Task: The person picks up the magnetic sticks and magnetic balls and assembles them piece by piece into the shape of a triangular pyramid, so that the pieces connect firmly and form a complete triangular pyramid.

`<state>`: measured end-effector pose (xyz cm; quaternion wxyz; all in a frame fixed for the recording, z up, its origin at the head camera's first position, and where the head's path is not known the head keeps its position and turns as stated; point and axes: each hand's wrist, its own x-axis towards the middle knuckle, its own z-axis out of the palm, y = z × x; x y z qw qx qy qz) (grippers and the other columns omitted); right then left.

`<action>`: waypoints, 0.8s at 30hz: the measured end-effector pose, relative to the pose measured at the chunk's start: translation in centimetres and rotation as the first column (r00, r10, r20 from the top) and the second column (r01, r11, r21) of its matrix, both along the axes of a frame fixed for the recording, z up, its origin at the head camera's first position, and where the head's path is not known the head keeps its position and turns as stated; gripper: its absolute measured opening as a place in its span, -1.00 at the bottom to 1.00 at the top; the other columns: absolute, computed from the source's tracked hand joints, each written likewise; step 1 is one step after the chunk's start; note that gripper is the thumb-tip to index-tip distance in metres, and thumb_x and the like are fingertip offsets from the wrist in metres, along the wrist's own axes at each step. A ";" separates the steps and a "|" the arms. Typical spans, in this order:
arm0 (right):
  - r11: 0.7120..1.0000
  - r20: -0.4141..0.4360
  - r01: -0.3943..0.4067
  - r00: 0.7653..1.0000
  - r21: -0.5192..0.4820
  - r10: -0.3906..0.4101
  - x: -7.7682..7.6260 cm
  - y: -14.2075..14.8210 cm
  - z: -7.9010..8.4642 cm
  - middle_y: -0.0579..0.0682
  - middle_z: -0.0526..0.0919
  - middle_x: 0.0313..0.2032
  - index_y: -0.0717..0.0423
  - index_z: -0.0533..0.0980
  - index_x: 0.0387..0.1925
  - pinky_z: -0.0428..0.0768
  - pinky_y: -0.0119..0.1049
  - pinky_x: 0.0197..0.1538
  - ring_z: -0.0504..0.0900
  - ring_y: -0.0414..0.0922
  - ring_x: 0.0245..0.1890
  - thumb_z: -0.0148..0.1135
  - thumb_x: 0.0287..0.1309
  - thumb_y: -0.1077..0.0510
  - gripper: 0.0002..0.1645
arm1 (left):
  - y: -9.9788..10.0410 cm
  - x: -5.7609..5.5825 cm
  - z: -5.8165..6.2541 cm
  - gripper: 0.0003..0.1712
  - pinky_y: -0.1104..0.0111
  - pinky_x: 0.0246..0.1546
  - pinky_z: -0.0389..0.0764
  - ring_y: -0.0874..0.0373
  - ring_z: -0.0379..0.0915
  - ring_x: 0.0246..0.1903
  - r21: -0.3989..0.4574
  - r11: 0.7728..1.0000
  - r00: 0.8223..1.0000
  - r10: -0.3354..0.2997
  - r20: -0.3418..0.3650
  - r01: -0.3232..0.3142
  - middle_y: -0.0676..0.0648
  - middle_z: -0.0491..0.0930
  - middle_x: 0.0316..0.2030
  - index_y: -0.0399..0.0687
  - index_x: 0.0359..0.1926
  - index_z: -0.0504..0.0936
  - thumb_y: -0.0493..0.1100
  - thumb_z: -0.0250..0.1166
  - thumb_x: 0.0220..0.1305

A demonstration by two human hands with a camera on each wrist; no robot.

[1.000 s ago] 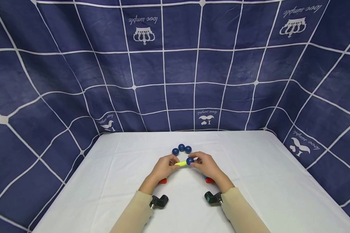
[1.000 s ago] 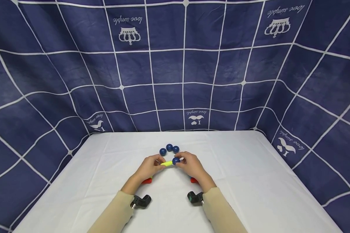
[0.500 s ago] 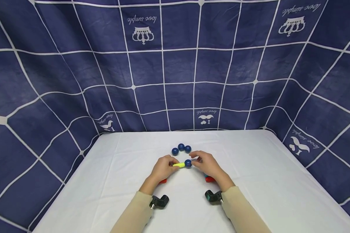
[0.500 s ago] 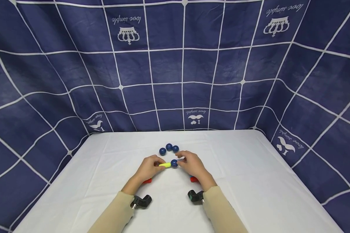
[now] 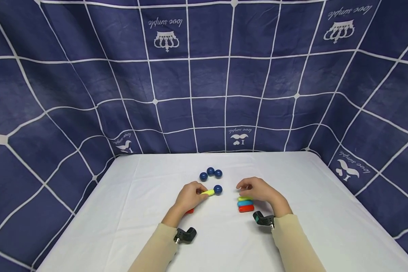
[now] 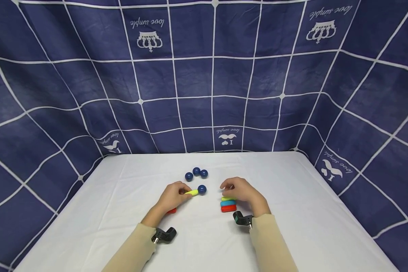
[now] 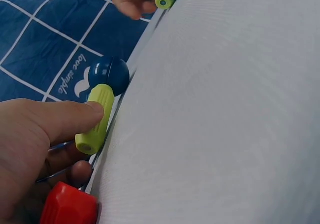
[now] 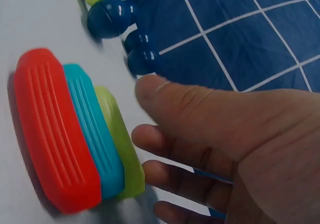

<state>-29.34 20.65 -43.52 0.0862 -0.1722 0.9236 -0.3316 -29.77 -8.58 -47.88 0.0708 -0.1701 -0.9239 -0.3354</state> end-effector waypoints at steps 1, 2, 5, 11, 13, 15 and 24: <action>1.000 0.015 -0.001 1.000 0.006 0.001 0.0 0.2 0.0 -0.11 0.67 -0.25 0.03 0.68 -0.10 0.51 -0.23 -0.04 0.50 -0.13 -0.21 0.35 0.20 0.17 -0.79 | 0.0 0.0 0.0 -0.85 0.43 -0.36 0.41 0.27 0.37 -0.43 0.000 1.000 1.000 -0.003 -0.004 0.003 0.10 0.60 -0.40 0.04 -0.27 0.78 -0.10 0.50 0.11; 1.000 0.029 -0.003 1.000 0.017 0.002 0.1 0.3 0.1 -0.11 0.67 -0.27 0.03 0.69 -0.13 0.51 -0.24 -0.06 0.50 -0.14 -0.23 0.35 0.20 0.17 -0.81 | 0.0 0.1 0.1 -0.85 0.42 -0.36 0.41 0.27 0.38 -0.44 0.002 1.000 1.000 -0.006 -0.009 0.006 0.09 0.60 -0.41 0.04 -0.27 0.78 -0.10 0.50 0.11; 0.999 0.058 -0.013 0.998 0.043 0.010 0.1 0.6 0.0 -0.12 0.69 -0.30 0.01 0.71 -0.19 0.52 -0.25 -0.07 0.50 -0.15 -0.25 0.37 0.18 0.17 -0.86 | -0.1 0.1 0.1 -0.86 0.43 -0.36 0.41 0.28 0.38 -0.44 0.010 1.000 1.000 -0.008 -0.017 0.009 0.10 0.60 -0.42 0.03 -0.29 0.77 -0.11 0.50 0.10; 0.998 0.069 -0.018 0.998 0.066 0.013 0.1 0.6 -0.5 -0.16 0.72 -0.30 -0.07 0.73 -0.32 0.52 -0.18 0.00 0.50 -0.16 -0.22 0.39 0.18 0.13 -0.95 | 0.0 0.2 0.1 -0.87 0.45 -0.36 0.41 0.31 0.38 -0.46 0.023 1.000 1.000 -0.012 -0.018 0.012 0.11 0.59 -0.45 0.03 -0.32 0.76 -0.11 0.50 0.09; 0.997 0.055 -0.020 0.998 0.070 0.016 0.0 0.6 -0.7 -0.16 0.73 -0.31 -0.06 0.73 -0.35 0.53 -0.17 0.00 0.51 -0.17 -0.22 0.39 0.17 0.12 -0.96 | 0.0 0.2 0.0 -0.87 0.46 -0.36 0.41 0.31 0.38 -0.46 0.024 1.000 1.000 -0.009 -0.015 0.010 0.12 0.59 -0.45 0.03 -0.32 0.75 -0.10 0.50 0.10; 0.998 0.040 -0.013 0.999 0.064 0.010 -0.1 0.6 -0.8 -0.16 0.72 -0.32 -0.04 0.72 -0.36 0.52 -0.19 -0.03 0.50 -0.16 -0.24 0.40 0.17 0.11 -0.96 | 0.0 0.2 0.0 -0.87 0.46 -0.36 0.41 0.31 0.38 -0.46 0.023 1.000 1.000 -0.006 -0.011 0.006 0.12 0.59 -0.45 0.04 -0.32 0.75 -0.10 0.50 0.10; 0.997 -0.082 0.047 0.995 -0.067 -0.052 -0.4 -0.3 -1.3 -0.11 0.64 -0.39 0.02 0.65 -0.33 0.51 -0.32 -0.21 0.51 -0.17 -0.36 0.37 0.13 0.18 -0.95 | 0.0 0.2 -0.1 -0.87 0.45 -0.36 0.40 0.31 0.38 -0.45 0.017 1.000 1.000 0.002 -0.002 -0.002 0.13 0.58 -0.45 0.04 -0.32 0.74 -0.08 0.49 0.11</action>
